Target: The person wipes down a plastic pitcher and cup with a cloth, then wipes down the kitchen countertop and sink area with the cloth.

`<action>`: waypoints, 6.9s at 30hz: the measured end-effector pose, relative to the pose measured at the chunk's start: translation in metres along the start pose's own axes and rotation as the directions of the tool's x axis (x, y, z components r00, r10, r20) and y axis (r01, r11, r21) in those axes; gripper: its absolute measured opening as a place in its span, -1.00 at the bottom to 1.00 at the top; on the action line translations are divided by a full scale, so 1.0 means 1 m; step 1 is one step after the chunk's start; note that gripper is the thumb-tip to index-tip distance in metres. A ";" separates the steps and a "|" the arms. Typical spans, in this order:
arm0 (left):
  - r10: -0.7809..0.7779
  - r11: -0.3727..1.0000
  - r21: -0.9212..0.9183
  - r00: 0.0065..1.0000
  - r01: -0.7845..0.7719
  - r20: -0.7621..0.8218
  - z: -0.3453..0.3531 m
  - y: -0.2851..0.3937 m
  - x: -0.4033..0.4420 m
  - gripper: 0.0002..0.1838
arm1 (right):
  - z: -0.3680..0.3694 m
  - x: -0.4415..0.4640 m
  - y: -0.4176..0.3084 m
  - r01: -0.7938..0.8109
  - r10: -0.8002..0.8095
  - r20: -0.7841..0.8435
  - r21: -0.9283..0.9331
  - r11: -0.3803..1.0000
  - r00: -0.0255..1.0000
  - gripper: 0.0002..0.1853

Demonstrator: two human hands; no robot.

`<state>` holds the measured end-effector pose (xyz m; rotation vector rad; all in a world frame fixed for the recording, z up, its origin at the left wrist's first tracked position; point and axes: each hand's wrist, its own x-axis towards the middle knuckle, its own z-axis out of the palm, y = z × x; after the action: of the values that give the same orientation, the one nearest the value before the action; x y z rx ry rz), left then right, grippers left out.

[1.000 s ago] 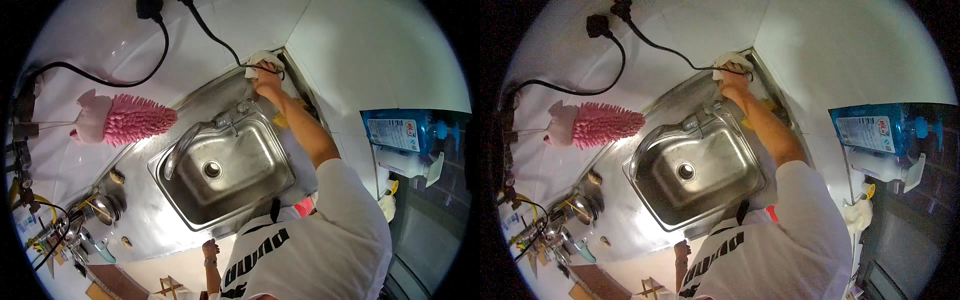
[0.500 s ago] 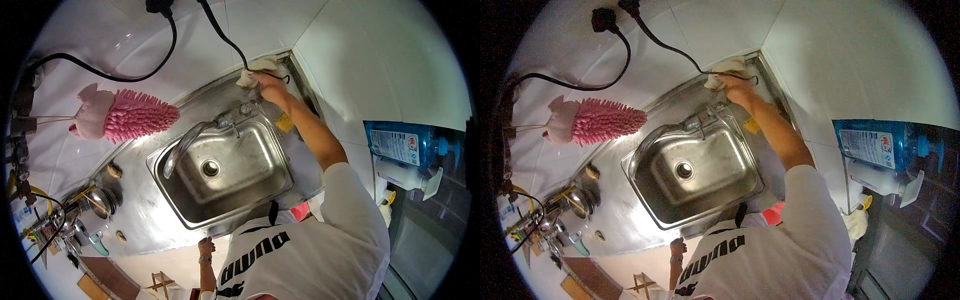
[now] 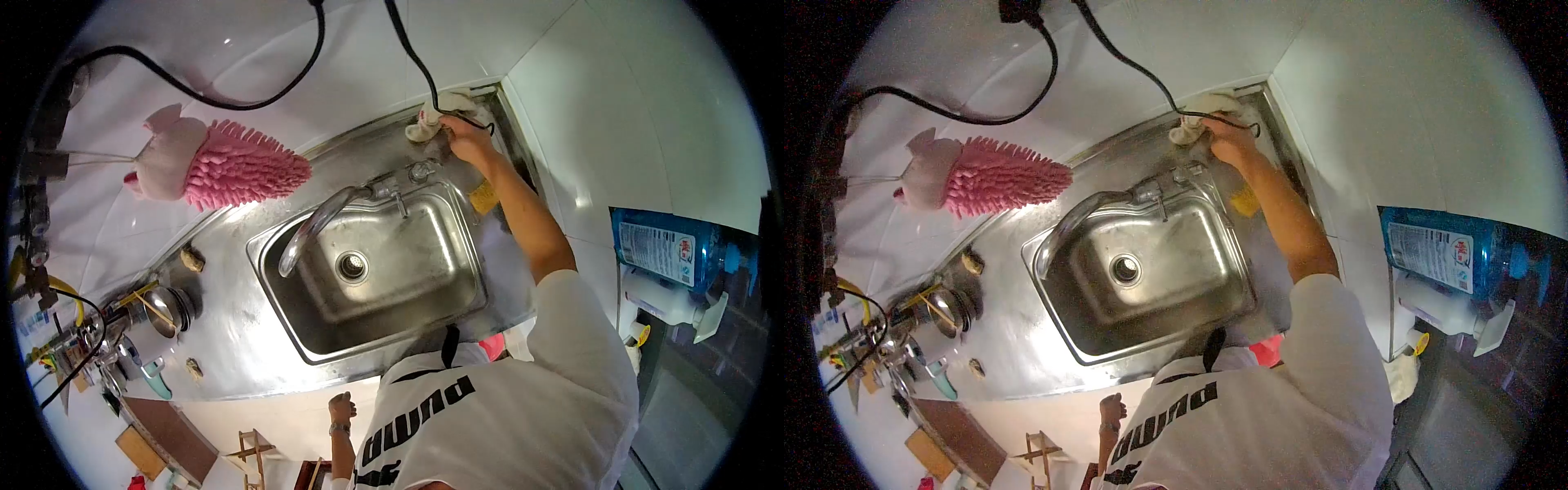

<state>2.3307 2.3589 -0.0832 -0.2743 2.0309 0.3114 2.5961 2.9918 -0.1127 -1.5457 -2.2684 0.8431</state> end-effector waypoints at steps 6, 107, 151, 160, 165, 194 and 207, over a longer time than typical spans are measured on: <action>0.020 0.999 0.038 1.000 -0.021 0.011 0.009 0.000 0.005 -0.75 | 0.021 0.018 -0.037 0.321 -0.281 0.256 -0.131 0.938 0.925 -0.61; 0.573 0.717 0.242 0.751 -0.653 0.329 -0.028 0.026 0.075 -0.77 | -0.019 -0.406 0.049 -0.364 0.231 -0.362 -0.360 0.859 0.903 -0.33; 0.385 0.896 0.171 0.908 -0.410 0.162 -0.059 0.027 0.047 -0.79 | -0.041 -0.252 -0.032 -0.534 0.645 0.069 -0.499 0.683 0.761 -0.25; 0.319 0.919 0.189 0.935 -0.345 0.157 -0.048 0.011 0.048 -0.72 | 0.017 -0.395 0.014 -0.720 0.719 -0.101 -0.231 0.655 0.687 -0.17; 0.312 0.915 0.211 0.935 -0.343 0.168 -0.045 0.007 0.042 -0.70 | 0.018 -0.361 0.014 -0.713 0.694 -0.168 -0.121 0.690 0.700 -0.25; 0.400 0.870 0.227 0.896 -0.437 0.191 -0.098 -0.009 0.077 -0.75 | 0.091 -0.468 0.003 -0.628 0.493 -0.522 -0.109 0.771 0.696 -0.56; 0.543 0.713 0.301 0.770 -0.633 0.334 -0.128 -0.027 0.117 -0.73 | 0.066 -0.494 -0.058 -0.553 0.485 -0.271 -0.315 0.771 0.831 -0.53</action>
<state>2.1800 2.2837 -0.1330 0.6713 1.8530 0.2932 2.7131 2.5048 -0.0814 -2.3975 -1.9669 0.3477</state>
